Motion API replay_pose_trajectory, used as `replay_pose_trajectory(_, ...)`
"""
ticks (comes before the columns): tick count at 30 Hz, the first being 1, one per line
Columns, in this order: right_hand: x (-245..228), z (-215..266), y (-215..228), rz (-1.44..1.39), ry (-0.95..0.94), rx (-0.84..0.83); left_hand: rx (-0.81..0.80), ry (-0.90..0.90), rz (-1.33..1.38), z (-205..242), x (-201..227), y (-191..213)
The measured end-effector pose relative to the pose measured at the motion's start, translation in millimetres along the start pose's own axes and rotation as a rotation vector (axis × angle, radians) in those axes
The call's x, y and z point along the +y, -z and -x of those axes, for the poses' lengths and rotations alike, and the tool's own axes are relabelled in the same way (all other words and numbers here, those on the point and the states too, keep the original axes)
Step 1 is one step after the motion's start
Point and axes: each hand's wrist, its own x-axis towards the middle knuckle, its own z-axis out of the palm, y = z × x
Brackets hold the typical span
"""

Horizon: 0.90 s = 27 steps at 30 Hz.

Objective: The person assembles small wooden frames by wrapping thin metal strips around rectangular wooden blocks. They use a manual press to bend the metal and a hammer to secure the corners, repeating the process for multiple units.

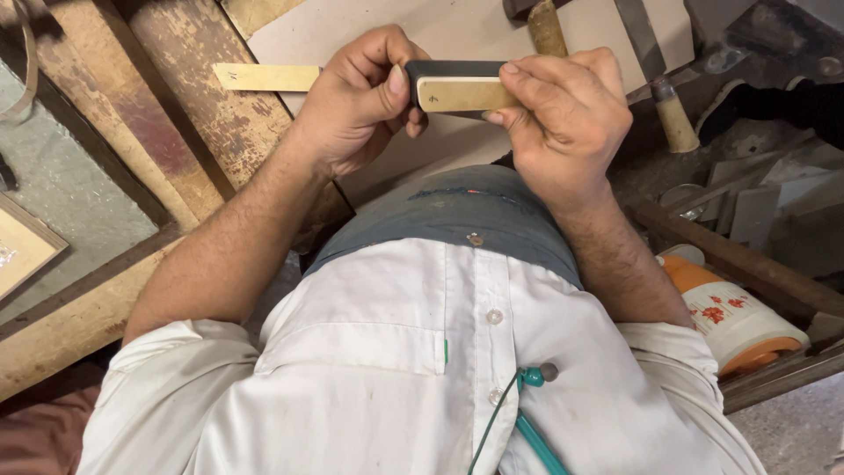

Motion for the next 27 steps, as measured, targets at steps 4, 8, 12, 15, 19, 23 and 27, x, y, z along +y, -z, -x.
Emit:
replay_pose_trajectory(4, 3.2, 1.6, -6.8, 0.01, -0.044, -0.056, 0.225, -0.045, -0.237, -6.4, 2.9, -0.8)
replay_pose_trajectory(8, 12.8, 4.1, -22.5, 0.029, -0.064, -0.118, 0.287, -0.139, -0.559, -11.6, -2.6, -1.6)
replay_pose_trajectory(12, 18.6, 10.7, -42.2, -0.048, -0.24, -0.189, 0.345, -0.276, -1.183, -34.1, -17.2, 7.9)
replay_pose_trajectory(15, 22.1, 13.1, -53.4, -0.103, -0.334, -0.269, 0.345, -0.174, -1.43, -57.4, -26.4, 19.8)
replay_pose_trajectory(19, 23.0, 14.9, -61.4, -0.303, -0.558, -0.42, 0.291, -0.124, -1.487, -70.5, -30.1, 23.1)
replay_pose_trajectory(23, 31.3, 28.1, -61.9, -0.435, -0.552, -0.425, 0.3, 0.037, -1.574, -66.3, -26.4, 16.6)
replay_pose_trajectory(27, 44.2, 32.0, -56.1, -0.584, -0.605, -0.449, 0.277, -0.021, -1.534, -41.0, -16.0, 5.8)
